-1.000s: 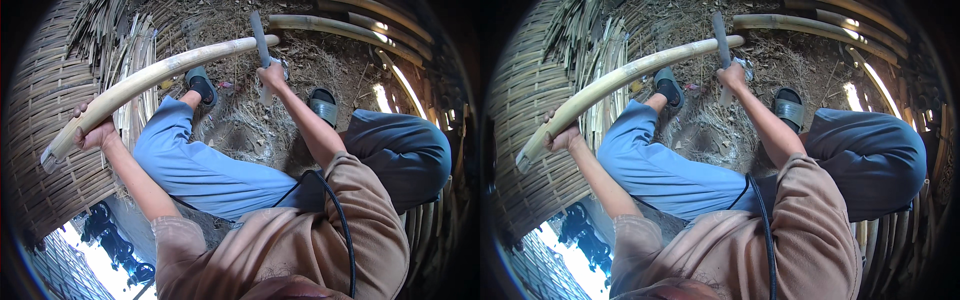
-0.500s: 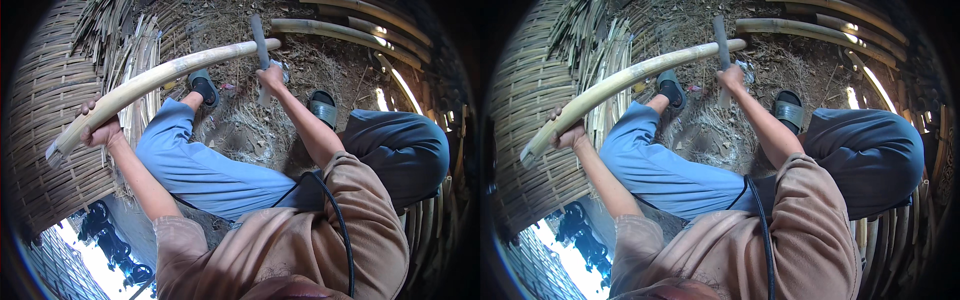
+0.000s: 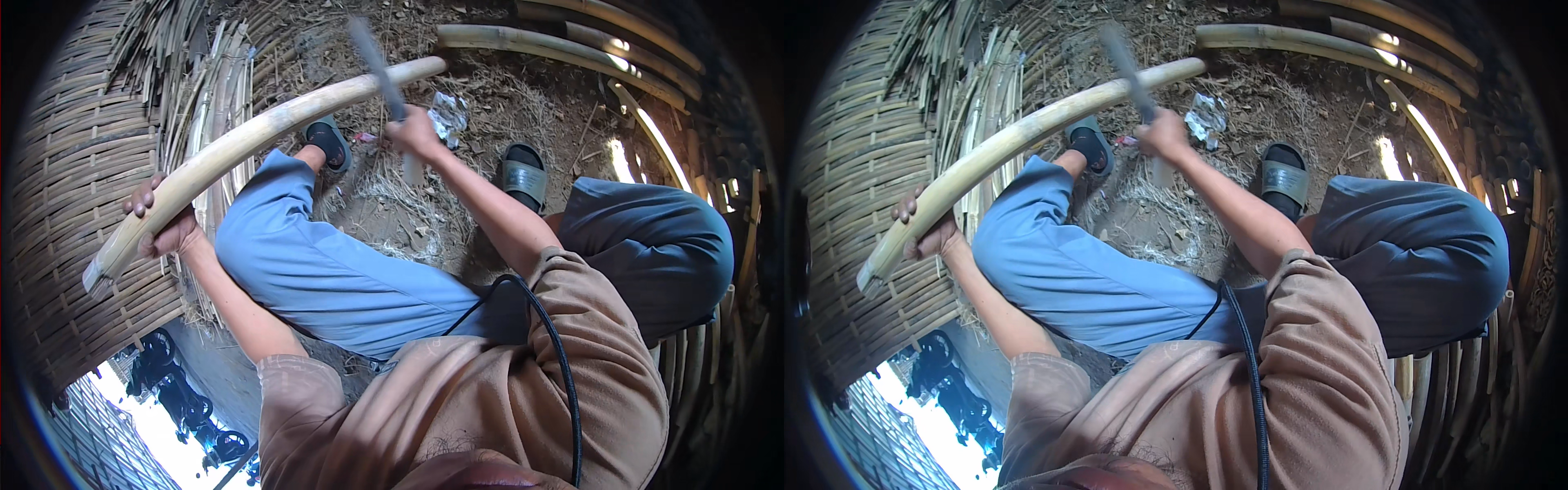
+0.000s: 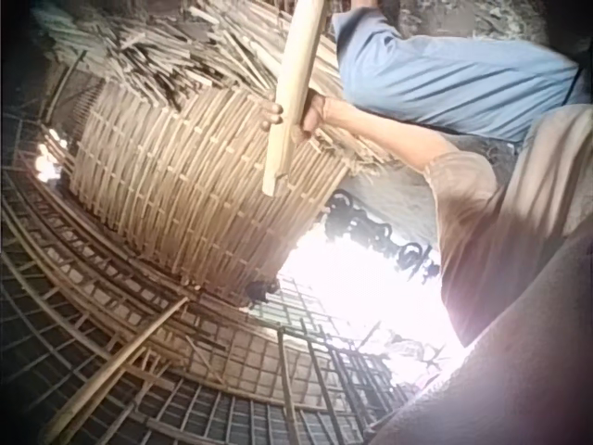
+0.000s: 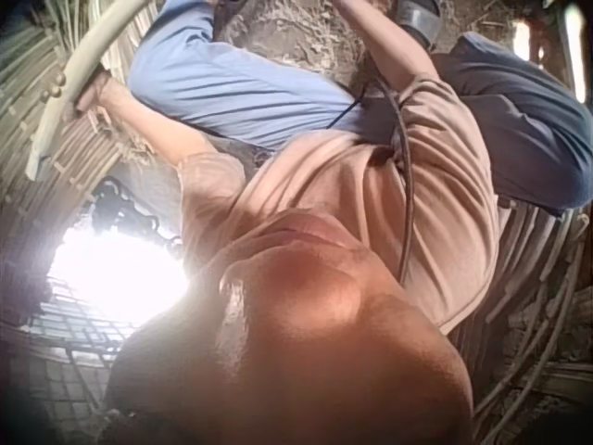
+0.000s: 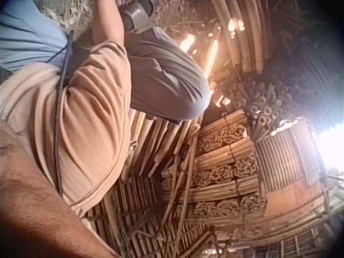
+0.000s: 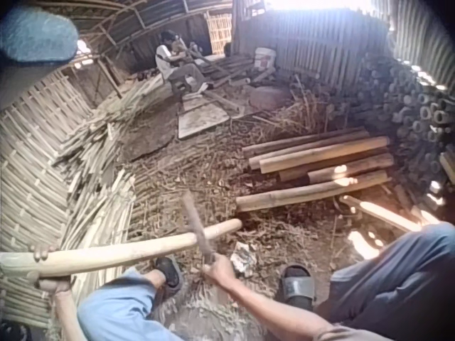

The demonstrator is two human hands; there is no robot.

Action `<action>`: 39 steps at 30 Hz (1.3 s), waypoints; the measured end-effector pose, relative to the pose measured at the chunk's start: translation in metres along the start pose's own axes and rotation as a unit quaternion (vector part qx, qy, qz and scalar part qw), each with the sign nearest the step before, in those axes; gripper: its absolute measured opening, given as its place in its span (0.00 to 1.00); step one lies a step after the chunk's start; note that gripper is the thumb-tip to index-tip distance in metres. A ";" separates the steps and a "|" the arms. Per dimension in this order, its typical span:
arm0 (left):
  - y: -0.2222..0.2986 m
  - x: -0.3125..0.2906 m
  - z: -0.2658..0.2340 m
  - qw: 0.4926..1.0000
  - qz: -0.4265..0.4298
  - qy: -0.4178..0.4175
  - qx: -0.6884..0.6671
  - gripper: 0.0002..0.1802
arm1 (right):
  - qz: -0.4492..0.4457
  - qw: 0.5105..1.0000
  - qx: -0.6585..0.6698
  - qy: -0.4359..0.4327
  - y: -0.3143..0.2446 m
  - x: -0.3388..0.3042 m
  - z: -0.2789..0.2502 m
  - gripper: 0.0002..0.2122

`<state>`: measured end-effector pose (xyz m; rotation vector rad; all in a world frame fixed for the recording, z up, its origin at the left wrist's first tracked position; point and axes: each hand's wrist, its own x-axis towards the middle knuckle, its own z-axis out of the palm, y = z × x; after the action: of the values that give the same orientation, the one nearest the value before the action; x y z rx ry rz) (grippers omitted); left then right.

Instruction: The person uses a hand saw/machete to cut and shave sections of bamboo poles.

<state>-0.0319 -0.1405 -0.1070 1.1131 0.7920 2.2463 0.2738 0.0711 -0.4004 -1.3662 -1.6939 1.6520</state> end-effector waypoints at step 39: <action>0.174 0.081 -0.077 0.768 0.060 0.450 0.452 0.11 | 0.037 0.999 -0.027 -0.021 0.001 0.002 0.004 0.15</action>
<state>-0.1698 -0.2305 0.0181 0.2633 2.4312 2.4837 0.2704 0.0703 -0.4025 -1.4448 -1.7427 1.6980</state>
